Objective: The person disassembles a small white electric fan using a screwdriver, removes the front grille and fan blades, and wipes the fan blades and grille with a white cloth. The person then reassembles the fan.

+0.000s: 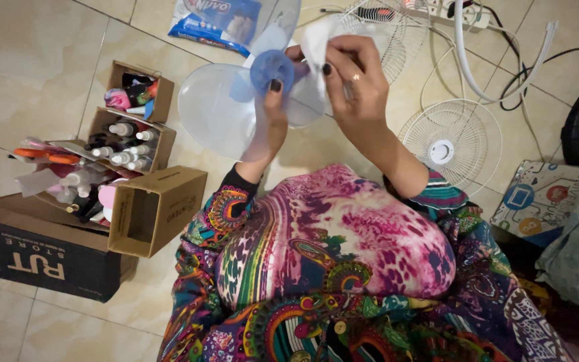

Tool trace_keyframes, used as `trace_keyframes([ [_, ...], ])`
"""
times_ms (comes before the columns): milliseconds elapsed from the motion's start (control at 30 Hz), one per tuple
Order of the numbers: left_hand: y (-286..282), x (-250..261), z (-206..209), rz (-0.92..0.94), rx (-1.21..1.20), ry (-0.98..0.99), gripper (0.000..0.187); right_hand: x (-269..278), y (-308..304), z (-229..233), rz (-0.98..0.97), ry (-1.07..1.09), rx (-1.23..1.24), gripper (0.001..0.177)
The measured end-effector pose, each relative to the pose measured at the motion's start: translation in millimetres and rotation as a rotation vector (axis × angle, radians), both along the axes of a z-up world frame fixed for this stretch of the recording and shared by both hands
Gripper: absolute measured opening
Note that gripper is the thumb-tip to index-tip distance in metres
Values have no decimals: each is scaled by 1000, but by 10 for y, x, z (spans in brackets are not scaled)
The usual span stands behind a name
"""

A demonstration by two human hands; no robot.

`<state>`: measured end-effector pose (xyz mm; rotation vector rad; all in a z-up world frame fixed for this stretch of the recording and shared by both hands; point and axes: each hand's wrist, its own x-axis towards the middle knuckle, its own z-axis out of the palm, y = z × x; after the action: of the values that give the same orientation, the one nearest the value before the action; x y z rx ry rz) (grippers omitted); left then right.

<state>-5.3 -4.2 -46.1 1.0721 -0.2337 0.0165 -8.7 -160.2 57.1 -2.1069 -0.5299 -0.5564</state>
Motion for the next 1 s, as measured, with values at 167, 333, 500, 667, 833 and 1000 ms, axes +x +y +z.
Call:
trace_keyframes([
  [167, 44, -2, -264, 118, 218, 85, 57, -1, -19, 259, 244, 138, -54, 30],
  [333, 191, -50, -23, 74, 360, -26, 51, 113, -64, 344, 273, 38, -309, 25],
  [500, 202, -147, -96, 45, 409, -30, 47, 153, -230, 500, 330, -3, -520, 19],
  [667, 32, -31, -577, 9, 99, 38, 44, 188, -377, 488, 350, 53, -563, 20],
  [833, 132, -88, -618, -65, 64, 45, 43, 224, -570, 296, 402, 134, -490, 20],
  [1000, 141, -43, -384, -102, 29, 151, 46, 301, -746, 117, 518, 294, -180, 18],
])
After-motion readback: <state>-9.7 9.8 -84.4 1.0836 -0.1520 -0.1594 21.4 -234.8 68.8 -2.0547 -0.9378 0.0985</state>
